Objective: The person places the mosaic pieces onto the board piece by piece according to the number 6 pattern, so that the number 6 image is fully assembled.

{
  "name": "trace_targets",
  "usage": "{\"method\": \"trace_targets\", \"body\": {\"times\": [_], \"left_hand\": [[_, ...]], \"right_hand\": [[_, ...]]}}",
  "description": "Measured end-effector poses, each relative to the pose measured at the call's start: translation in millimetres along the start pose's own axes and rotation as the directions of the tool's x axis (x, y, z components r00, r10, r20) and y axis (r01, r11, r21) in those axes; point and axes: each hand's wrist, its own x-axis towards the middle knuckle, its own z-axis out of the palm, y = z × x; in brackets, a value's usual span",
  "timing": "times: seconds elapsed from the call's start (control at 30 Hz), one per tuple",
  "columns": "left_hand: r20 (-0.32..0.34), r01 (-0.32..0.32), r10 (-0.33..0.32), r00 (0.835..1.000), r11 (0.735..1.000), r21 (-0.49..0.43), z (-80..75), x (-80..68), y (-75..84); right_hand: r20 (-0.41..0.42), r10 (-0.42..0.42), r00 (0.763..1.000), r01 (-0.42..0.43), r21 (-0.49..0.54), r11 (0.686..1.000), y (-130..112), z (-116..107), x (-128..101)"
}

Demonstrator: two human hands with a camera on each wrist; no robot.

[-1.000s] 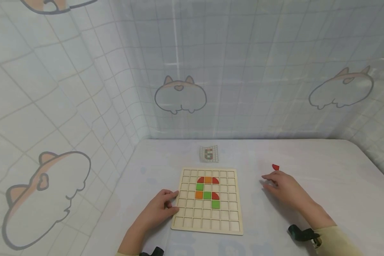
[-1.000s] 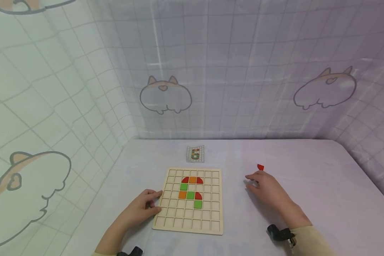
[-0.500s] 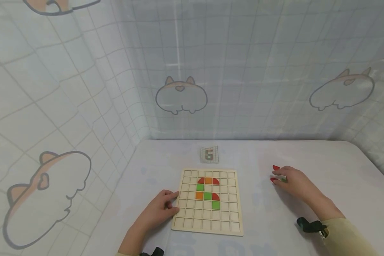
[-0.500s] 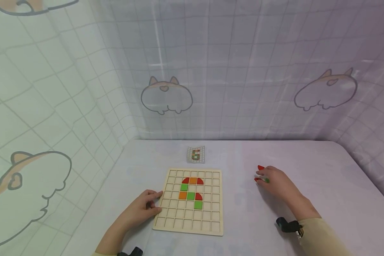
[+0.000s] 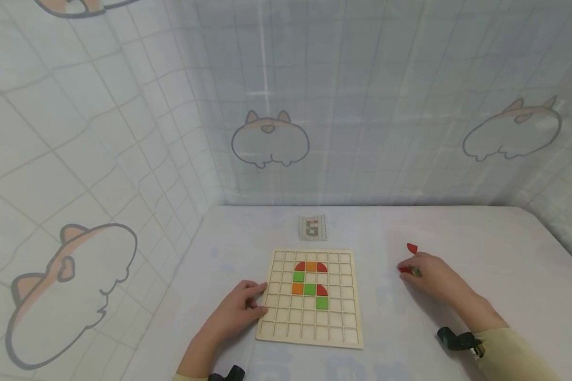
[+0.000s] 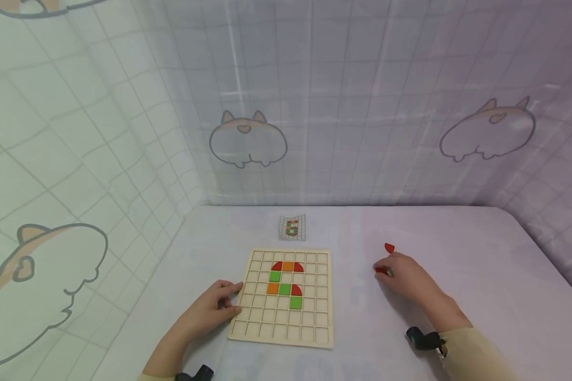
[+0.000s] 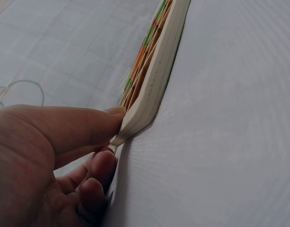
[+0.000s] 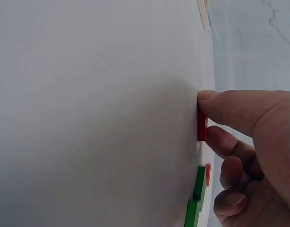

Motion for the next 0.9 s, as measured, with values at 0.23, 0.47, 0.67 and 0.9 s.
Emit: {"method": "trace_targets", "body": {"times": [0.23,0.47,0.67,0.9], "left_hand": [[-0.007,0.013,-0.013,1.000,1.000,0.012,-1.4,2.0,2.1],[-0.013,0.012,-0.012,1.000,1.000,0.022,-1.2,0.9,1.3],[-0.010,0.007,-0.007,1.000,1.000,0.020,0.7,1.0,-2.1],[-0.013,0.030,-0.030,0.999,0.999,0.021,1.0,0.5,1.6]], "right_hand": [[0.024,0.029,0.999,-0.028,-0.019,0.999,-19.2,8.0,-7.9],[0.048,0.107,0.993,-0.106,-0.025,0.994,-32.6,15.6,-13.0],[0.045,0.157,0.987,-0.157,0.007,0.988,-36.7,15.6,-16.8],[-0.004,0.107,0.994,-0.107,-0.007,0.994,-29.8,11.7,-23.9]]}}
